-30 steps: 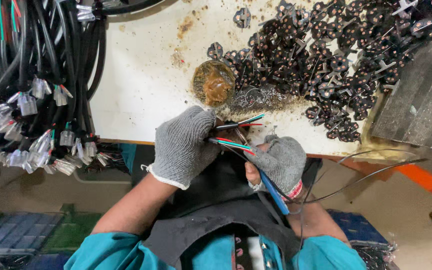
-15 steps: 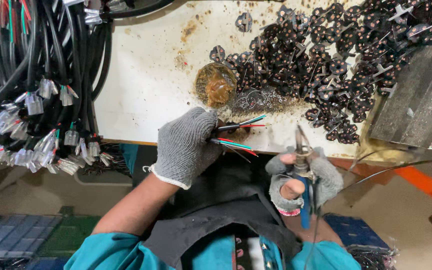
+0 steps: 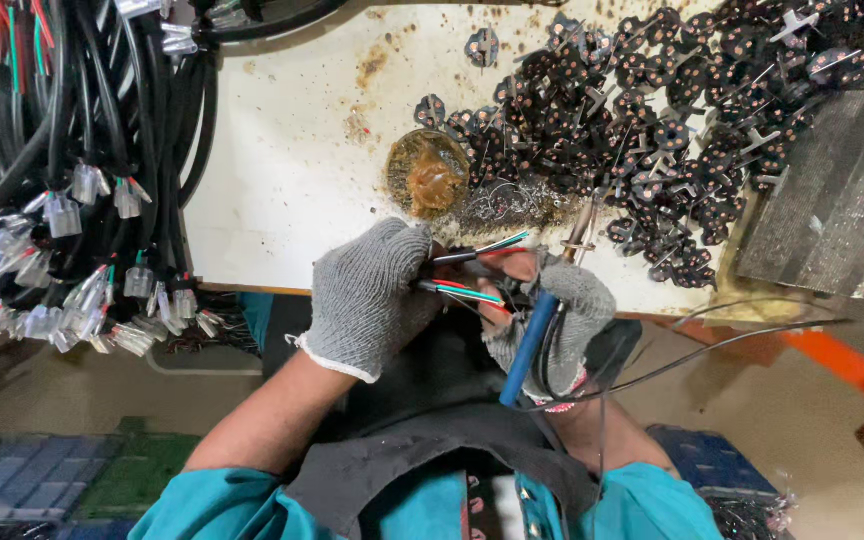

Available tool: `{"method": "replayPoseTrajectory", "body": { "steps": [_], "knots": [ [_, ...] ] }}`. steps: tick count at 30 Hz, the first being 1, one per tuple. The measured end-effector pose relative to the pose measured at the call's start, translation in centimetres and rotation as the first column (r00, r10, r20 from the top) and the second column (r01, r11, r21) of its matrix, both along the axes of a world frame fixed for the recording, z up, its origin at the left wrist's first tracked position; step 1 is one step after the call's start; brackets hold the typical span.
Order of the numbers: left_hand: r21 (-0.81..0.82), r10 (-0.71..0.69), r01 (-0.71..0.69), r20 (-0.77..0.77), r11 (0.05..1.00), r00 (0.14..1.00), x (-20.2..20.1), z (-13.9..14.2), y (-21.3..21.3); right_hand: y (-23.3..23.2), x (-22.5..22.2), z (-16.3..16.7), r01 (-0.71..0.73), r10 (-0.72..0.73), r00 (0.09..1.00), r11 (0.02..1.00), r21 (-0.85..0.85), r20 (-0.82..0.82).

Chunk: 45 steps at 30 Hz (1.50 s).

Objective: The person uses a soldering iron to attach small black plastic components to the ends of multi-colored wires. They repeatedly pick up wires, align the components, apply solder, and place the finished units aside on the workbench.

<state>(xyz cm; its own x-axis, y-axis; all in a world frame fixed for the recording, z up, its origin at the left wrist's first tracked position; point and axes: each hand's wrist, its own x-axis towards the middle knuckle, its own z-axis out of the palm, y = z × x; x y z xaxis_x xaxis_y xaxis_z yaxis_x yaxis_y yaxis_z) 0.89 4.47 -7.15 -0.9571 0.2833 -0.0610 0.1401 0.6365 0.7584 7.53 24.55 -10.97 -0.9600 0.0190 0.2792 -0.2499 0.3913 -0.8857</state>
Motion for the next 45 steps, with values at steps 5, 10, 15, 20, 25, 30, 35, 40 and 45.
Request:
{"method": "replayPoseTrajectory", "body": {
  "steps": [5,10,15,20,25,30,35,40,45],
  "knots": [
    [-0.042,-0.029,0.029,-0.018,0.999,0.999,0.1,-0.4,-0.1,0.3,0.2,-1.2,0.278,0.013,0.848,0.84,-0.466,0.53],
    [-0.023,-0.008,0.007,-0.031,1.0,0.999,0.2,-0.4,0.1,1.4,0.9,-0.8,-0.085,0.074,0.993,0.989,0.123,0.089],
    [-0.036,0.008,-0.008,-0.017,0.999,1.0,0.1,-0.5,0.0,2.0,1.1,0.1,0.619,0.377,0.576,0.378,-0.688,0.726],
    [-0.009,-0.005,0.004,-0.029,1.0,1.0,0.2,-0.5,0.1,0.9,0.1,0.3,0.333,0.016,0.825,0.794,-0.509,0.566],
    [-0.005,-0.001,0.001,-0.035,1.0,0.999,0.1,-0.3,-0.1,-0.8,-1.7,0.8,0.03,-0.026,0.999,0.992,0.122,-0.036],
    [-0.035,-0.009,0.009,-0.022,0.999,1.0,0.1,-0.1,0.1,-0.6,-1.9,2.0,-0.059,0.027,0.992,0.961,0.27,0.121],
    [-0.025,0.0,0.0,-0.009,1.0,1.0,0.3,-0.1,0.0,-0.2,-1.0,2.8,-0.068,0.063,0.996,0.995,0.077,0.066],
    [0.006,0.004,-0.004,-0.026,1.0,1.0,0.0,-0.1,0.2,-0.4,-0.6,1.8,0.026,0.016,0.978,0.979,-0.201,0.207],
    [0.15,-0.059,0.053,0.042,0.987,0.997,-0.6,0.9,-0.8,0.6,-0.2,-0.6,-0.029,0.008,0.998,0.935,0.354,0.059]
  ]
}}
